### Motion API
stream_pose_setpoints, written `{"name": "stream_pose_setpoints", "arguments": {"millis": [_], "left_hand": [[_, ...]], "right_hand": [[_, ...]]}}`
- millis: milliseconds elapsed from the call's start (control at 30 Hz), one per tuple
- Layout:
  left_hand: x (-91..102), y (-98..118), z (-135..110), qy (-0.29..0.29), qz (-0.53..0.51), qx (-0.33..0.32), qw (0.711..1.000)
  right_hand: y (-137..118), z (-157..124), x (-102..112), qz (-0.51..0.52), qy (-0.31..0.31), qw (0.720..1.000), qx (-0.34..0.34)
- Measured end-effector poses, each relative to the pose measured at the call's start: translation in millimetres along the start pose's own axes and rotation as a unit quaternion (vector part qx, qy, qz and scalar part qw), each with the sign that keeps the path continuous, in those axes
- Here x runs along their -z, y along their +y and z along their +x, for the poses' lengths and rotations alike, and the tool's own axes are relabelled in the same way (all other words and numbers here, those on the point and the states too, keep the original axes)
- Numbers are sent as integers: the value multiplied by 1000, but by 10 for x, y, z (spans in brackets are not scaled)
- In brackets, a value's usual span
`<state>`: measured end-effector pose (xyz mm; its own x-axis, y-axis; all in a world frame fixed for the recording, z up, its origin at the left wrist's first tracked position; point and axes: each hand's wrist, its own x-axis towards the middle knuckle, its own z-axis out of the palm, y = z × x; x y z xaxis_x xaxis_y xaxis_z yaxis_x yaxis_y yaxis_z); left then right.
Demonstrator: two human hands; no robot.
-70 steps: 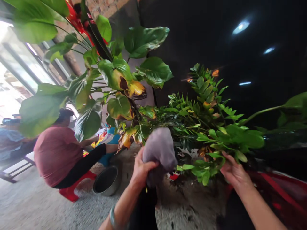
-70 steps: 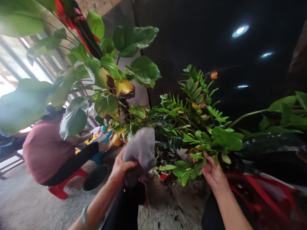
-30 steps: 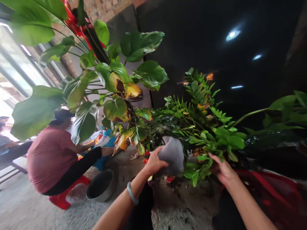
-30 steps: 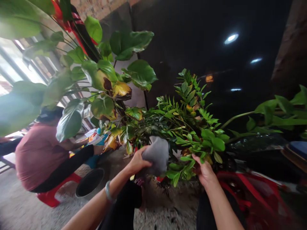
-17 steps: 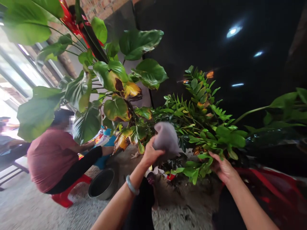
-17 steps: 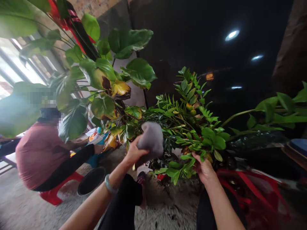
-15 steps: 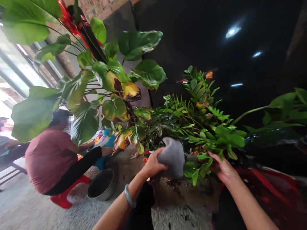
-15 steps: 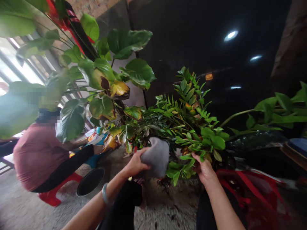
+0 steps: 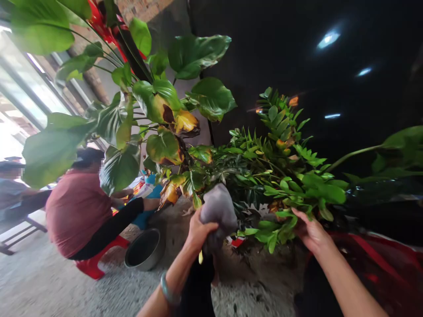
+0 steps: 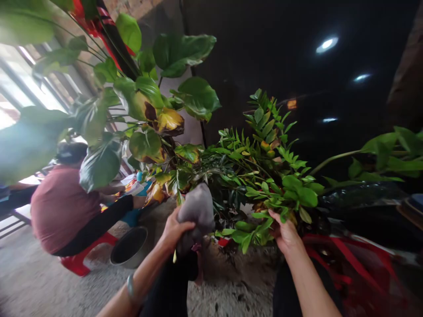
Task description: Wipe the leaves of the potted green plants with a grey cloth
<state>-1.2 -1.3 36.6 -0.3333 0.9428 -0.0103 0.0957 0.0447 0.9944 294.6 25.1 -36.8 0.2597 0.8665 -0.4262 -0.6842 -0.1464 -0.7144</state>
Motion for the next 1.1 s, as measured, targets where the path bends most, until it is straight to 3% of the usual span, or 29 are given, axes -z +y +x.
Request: {"name": "stream_pose_setpoints", "arguments": {"millis": [67,133,233,300,367,433,500,567,633,667,767,833,933,1033,1100], "left_hand": [[55,-62,-226,-52,-19,41,998],[122,69,-328,-52,-39,22,998],[167,420,-165,44,-63,-70,995],[131,535,52,94,-80,-119,985],[51,448,204,97,-83,-118,985],[-40,198,199,69,-53,-60,994],[-96,-81,45,34,-1,5,999],[-95,-232,-160,-46,0,48,998],[-51,-170,-287,-70,-16,31,997],[-26,-68,-294,-52,-23,4,998],[11,321,-100,57,-49,-94,993],[-17,464,88,103,-75,-134,983],[-111,337,185,83,-105,-78,988],[-170,13,-24,32,-80,28,996],[-163,-86,-210,-13,-54,34,998]], "right_hand": [[-6,-9,22,4,0,1000,2],[-17,2,52,1,-15,1000,-1],[-29,28,60,-3,-38,999,-2],[-30,26,26,3,-34,999,3],[-30,-1,-22,11,-14,1000,8],[-31,-37,-57,13,-2,1000,9],[-34,-65,-60,1,-5,1000,7],[-39,-74,-31,-15,-7,1000,3],[-44,-64,9,-24,-8,1000,6],[-46,-56,26,-25,-14,1000,9],[-47,-36,32,-22,-40,999,20],[-44,-38,2,-11,-35,999,19],[-34,-56,-45,5,-13,1000,19],[-24,-59,-33,4,-16,1000,22],[-20,-42,7,-1,-23,999,25]]}}
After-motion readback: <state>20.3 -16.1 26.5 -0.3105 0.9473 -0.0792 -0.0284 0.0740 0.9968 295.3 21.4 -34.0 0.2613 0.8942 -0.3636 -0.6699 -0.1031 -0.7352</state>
